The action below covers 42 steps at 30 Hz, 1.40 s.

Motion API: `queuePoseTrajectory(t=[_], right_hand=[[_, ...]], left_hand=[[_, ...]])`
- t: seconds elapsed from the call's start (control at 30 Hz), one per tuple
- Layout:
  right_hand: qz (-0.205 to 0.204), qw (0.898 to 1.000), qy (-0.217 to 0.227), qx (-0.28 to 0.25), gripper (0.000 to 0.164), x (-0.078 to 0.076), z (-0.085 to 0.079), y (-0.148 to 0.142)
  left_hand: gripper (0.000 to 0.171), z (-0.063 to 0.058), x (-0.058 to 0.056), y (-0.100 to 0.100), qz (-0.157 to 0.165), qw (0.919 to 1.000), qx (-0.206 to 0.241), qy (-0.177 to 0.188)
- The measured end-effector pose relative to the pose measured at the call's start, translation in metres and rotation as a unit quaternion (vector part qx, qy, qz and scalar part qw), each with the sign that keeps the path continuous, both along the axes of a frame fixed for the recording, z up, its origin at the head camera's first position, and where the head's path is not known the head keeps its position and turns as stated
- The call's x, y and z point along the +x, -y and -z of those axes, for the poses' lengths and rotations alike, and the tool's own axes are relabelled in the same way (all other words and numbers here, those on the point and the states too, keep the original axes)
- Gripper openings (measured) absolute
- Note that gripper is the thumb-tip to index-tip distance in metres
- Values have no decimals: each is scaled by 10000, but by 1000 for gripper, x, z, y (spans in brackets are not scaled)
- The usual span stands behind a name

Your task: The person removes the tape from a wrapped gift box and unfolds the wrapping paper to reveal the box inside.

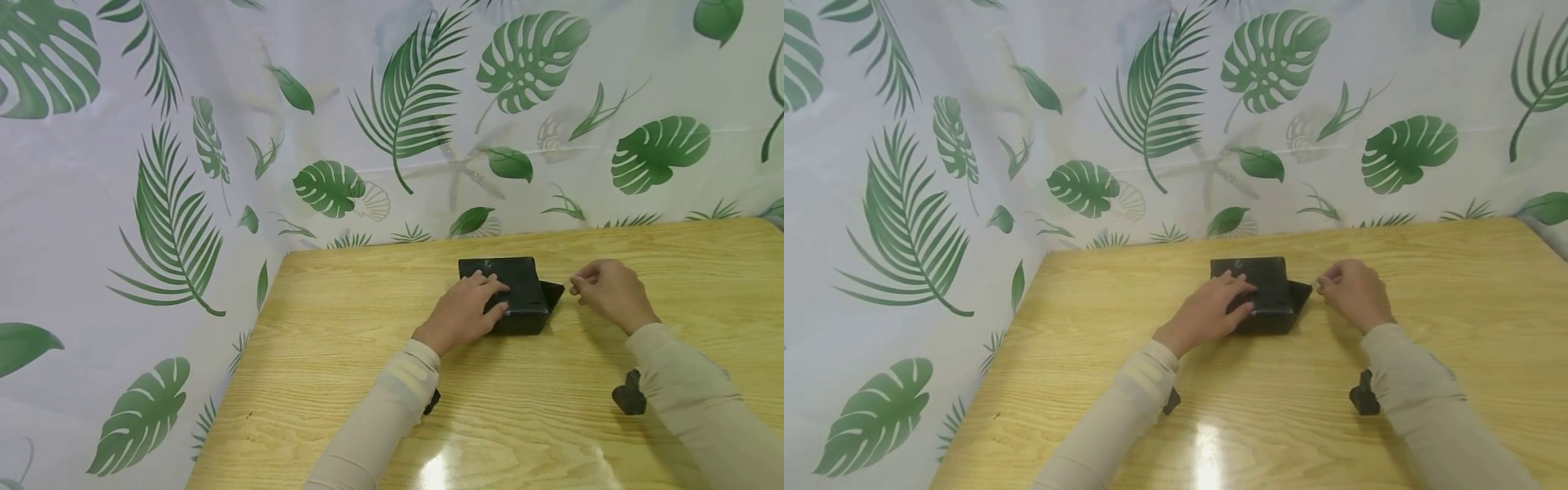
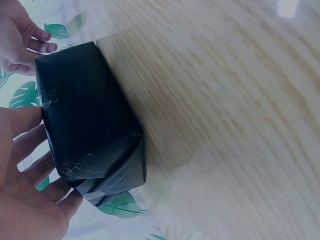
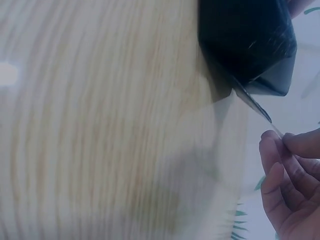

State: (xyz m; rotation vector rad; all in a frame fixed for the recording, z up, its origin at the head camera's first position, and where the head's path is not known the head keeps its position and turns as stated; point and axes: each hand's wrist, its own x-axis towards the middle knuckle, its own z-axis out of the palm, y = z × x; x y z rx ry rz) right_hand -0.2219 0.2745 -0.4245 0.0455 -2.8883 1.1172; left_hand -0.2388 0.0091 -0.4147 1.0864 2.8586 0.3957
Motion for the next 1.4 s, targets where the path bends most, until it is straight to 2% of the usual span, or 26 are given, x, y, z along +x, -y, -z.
queuePoseTrajectory(t=[0.43,1.0,1.27,1.4], right_hand=[[27,10000,-54,-58,31,2,-2,-11],[-302,9970,537,-477,33,3,-6,1],[-642,9909,928,-736,34,5,-9,12],[-632,9872,1184,-861,47,9,-11,19]], left_hand=[[41,-1,0,0,20,10000,25,-6],[41,1,0,0,6,9999,108,58],[42,2,-1,2,-16,9997,205,118],[42,3,-3,1,3,10000,88,-16]])
